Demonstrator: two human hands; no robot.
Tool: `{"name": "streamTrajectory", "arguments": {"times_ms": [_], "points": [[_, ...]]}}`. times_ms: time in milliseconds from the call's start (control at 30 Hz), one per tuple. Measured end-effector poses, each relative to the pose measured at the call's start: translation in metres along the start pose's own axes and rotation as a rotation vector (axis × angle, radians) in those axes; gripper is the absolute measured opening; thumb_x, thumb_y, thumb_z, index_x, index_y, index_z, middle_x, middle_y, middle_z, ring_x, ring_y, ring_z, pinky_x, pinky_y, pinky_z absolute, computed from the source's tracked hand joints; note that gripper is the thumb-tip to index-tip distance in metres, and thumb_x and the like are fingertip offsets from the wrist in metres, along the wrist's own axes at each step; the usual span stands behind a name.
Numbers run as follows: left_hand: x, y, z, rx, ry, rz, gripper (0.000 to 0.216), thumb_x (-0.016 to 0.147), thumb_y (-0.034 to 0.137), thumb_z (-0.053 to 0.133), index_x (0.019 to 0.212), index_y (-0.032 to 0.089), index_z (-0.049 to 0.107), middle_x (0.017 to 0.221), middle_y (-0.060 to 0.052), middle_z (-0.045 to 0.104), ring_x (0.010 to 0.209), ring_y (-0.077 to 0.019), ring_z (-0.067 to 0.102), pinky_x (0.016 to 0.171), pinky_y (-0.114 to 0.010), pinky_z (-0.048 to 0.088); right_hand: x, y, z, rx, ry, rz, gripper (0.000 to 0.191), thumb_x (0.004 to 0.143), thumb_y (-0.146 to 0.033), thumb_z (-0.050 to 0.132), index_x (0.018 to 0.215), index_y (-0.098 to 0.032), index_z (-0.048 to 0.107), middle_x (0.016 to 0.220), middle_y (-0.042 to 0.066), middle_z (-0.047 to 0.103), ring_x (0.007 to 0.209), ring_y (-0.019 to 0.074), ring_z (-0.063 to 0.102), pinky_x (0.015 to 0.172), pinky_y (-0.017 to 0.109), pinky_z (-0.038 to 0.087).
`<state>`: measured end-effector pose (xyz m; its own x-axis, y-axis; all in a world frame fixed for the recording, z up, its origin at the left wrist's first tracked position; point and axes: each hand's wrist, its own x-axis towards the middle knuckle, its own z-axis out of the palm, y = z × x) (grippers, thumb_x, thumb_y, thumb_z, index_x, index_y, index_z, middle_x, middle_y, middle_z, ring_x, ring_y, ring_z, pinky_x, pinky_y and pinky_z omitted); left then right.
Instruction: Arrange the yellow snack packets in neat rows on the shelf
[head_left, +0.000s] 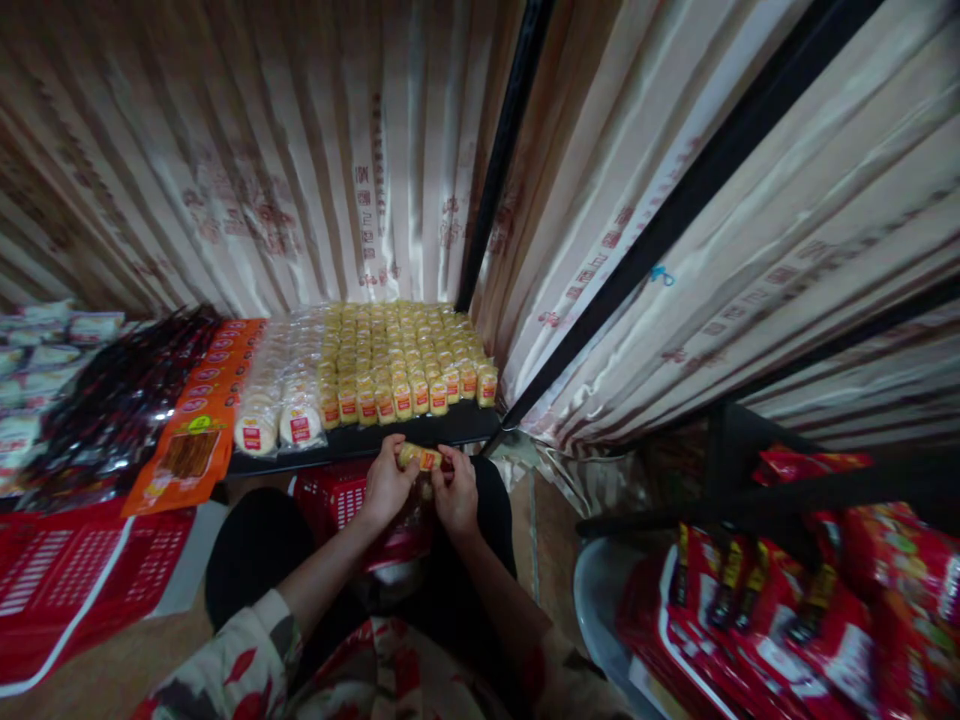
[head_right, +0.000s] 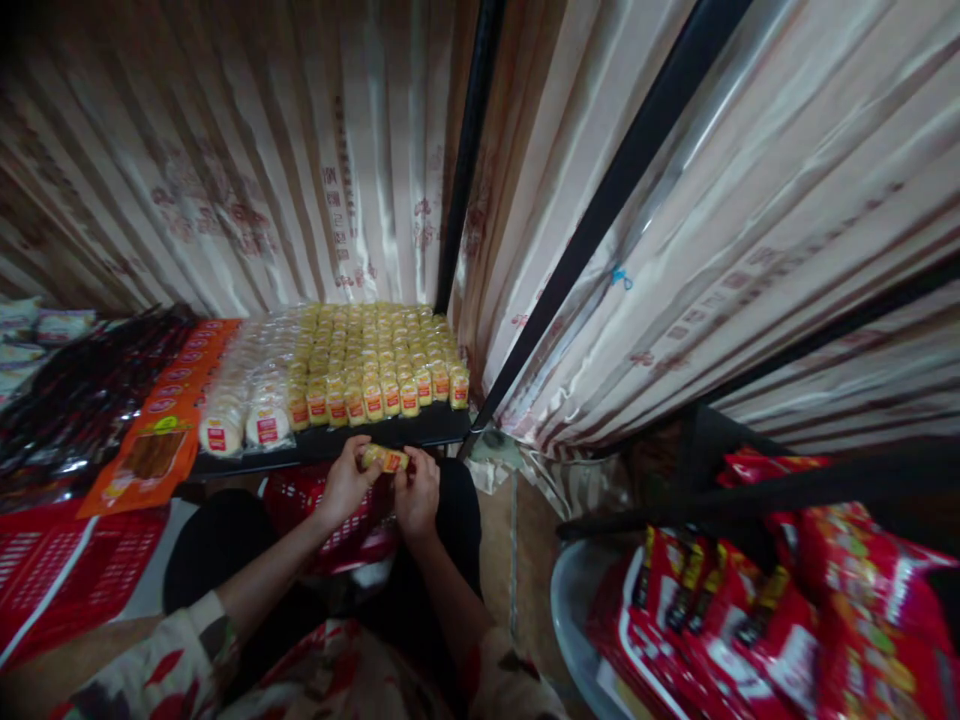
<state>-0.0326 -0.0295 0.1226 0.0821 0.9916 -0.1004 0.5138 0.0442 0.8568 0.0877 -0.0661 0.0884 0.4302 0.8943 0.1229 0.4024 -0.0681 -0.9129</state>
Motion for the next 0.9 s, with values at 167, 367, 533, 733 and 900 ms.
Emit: {"name": "streamTrajectory", "arguments": {"times_ms": [167, 367, 533, 733, 900], "points": [[0.022, 0.037, 0.009, 0.124, -0.017, 0.200, 0.033, 0.080, 0.017, 0.054, 0.113, 0.020, 0.052, 0.109, -0.003, 0.062, 0.102, -0.0161, 0.058, 0.094, -0.029, 0.043, 0.011, -0.006, -0.014, -0.110, 0.097, -0.171, 0.034, 0.081, -0.023, 0.039, 0.109, -0.018, 0.057, 0.116, 0.012, 0.056, 0.111, 0.0225, 0.049, 0.093, 0.042, 0.044], [0.052, 0.070, 0.029, 0.226, -0.027, 0.421, 0.037, 0.083, 0.014, 0.049, 0.120, 0.018, 0.053, 0.118, -0.008, 0.055, 0.110, -0.0177, 0.052, 0.097, -0.029, 0.041, 0.030, 0.001, -0.021, -0.140, 0.175, -0.203, 0.043, 0.081, -0.021, 0.037, 0.122, -0.016, 0.051, 0.130, 0.013, 0.046, 0.123, 0.0232, 0.042, 0.099, 0.045, 0.040], [0.073, 0.096, 0.045, 0.380, -0.088, 0.455, 0.039, 0.085, 0.014, 0.045, 0.123, 0.018, 0.051, 0.119, -0.009, 0.051, 0.108, -0.0182, 0.052, 0.095, -0.028, 0.041, 0.045, 0.005, -0.023, -0.100, 0.144, -0.218, 0.050, 0.081, -0.016, 0.034, 0.129, -0.014, 0.046, 0.138, 0.014, 0.042, 0.129, 0.0210, 0.038, 0.104, 0.043, 0.038], [0.089, 0.110, 0.063, 0.611, -0.135, 0.475, 0.036, 0.087, 0.016, 0.040, 0.122, 0.018, 0.051, 0.110, -0.010, 0.052, 0.097, -0.0204, 0.056, 0.082, -0.029, 0.047, 0.062, 0.015, -0.024, -0.061, 0.133, -0.190, 0.051, 0.080, -0.016, 0.036, 0.130, -0.011, 0.047, 0.136, 0.015, 0.046, 0.128, 0.0216, 0.040, 0.107, 0.043, 0.035], [0.097, 0.113, 0.070, 0.737, -0.145, 0.427, 0.038, 0.087, 0.015, 0.040, 0.124, 0.019, 0.046, 0.116, -0.011, 0.050, 0.094, -0.0206, 0.058, 0.076, -0.029, 0.048, 0.071, 0.023, -0.022, -0.048, 0.126, -0.172, 0.050, 0.081, -0.016, 0.037, 0.128, -0.010, 0.050, 0.134, 0.014, 0.049, 0.127, 0.0216, 0.042, 0.107, 0.042, 0.035]]}}
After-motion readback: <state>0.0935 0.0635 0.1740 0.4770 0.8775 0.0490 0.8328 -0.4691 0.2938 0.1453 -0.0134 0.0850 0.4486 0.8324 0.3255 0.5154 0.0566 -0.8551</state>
